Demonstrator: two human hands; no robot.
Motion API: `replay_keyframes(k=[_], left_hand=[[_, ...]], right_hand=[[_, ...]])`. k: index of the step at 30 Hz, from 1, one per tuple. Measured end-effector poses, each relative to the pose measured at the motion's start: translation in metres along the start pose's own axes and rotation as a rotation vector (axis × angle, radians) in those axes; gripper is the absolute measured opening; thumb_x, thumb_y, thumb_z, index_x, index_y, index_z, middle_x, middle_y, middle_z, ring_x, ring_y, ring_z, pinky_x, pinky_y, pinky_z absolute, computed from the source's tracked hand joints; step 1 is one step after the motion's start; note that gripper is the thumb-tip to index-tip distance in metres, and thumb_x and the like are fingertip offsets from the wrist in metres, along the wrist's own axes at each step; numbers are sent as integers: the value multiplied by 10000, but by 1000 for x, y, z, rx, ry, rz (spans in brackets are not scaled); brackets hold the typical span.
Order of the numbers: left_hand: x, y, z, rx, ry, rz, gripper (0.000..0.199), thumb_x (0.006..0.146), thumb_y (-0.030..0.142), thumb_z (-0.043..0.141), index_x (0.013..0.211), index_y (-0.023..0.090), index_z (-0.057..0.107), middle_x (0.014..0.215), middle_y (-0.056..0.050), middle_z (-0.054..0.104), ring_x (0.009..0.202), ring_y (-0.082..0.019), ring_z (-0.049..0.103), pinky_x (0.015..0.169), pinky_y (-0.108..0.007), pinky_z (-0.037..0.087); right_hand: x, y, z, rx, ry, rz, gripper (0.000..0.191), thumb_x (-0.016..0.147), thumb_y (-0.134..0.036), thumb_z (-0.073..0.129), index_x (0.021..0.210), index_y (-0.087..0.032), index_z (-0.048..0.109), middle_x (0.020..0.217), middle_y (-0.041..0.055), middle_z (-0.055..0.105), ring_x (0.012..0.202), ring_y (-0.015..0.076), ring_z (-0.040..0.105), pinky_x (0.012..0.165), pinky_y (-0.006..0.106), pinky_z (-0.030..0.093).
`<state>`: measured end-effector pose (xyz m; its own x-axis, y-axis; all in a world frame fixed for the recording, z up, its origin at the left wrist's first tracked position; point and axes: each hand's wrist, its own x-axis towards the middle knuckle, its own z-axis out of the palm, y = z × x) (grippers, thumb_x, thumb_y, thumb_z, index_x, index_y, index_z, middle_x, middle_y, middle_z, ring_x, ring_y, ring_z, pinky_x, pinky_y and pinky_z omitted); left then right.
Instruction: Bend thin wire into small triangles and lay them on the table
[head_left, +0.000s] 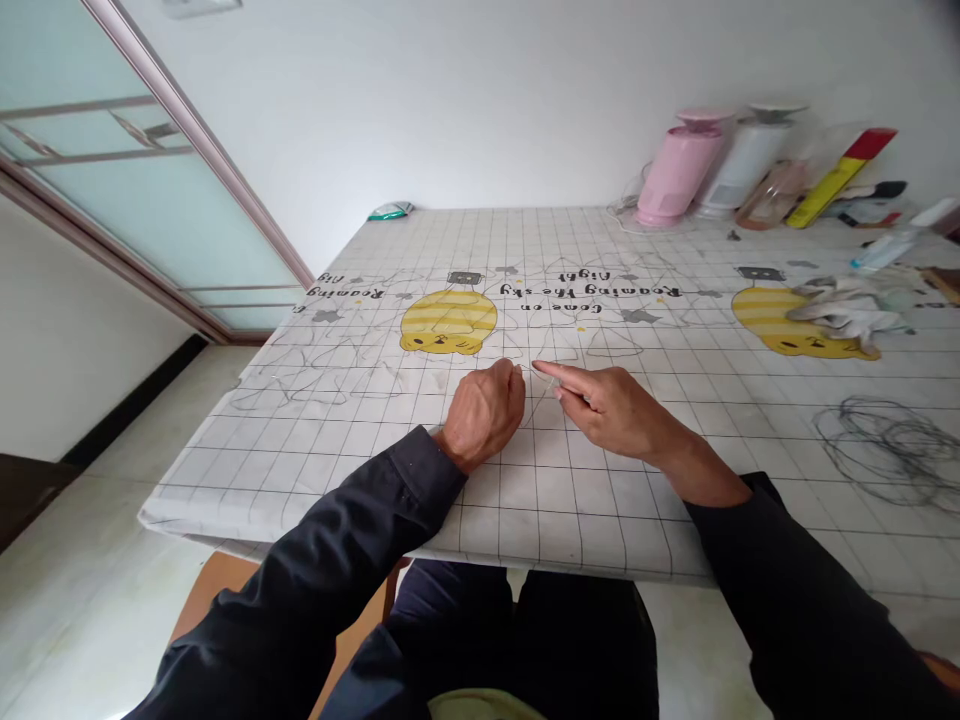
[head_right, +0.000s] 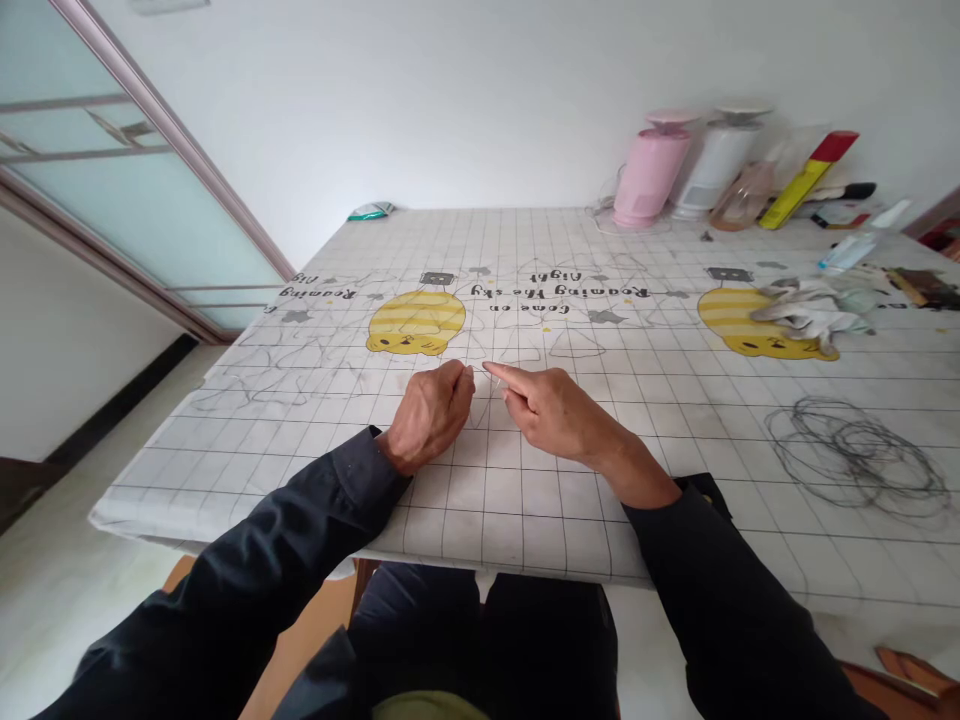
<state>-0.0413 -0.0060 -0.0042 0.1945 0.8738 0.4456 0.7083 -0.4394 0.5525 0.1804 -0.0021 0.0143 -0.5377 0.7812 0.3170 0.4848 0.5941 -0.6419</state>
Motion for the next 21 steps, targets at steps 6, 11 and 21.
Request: replay_keyframes(k=[6,11,21], left_hand=[[1,10,-4,-178,-60,-168,387,1102,275,461,716,244,476,554,-5,544,517,-161,498,585,-327,350],[2,17,-8,-536,-160,-428,398,1095,294,472,734,201,611,507,4,622,393,-117,506,500,-269,398],[10,16,-7,-825,-105,-549,366,1107,386,572,820,169,643,630,-39,717,378,-121,595,351,-214,364]], right_hand=[[1,-3,2,22,6,-3,459,1078,-226,533,1465,-150,767,574,-60,548,472,99,383,514,287,338],[1,-2,1,50,-19,58,449,1067,-251,534,1431,-186,787,595,-57,568,481,106,402,509,281,363],[3,1,-23,187,99,185,620,1066,-525,677,1590,-211,577,822,18,756,751,213,708,699,353,582]])
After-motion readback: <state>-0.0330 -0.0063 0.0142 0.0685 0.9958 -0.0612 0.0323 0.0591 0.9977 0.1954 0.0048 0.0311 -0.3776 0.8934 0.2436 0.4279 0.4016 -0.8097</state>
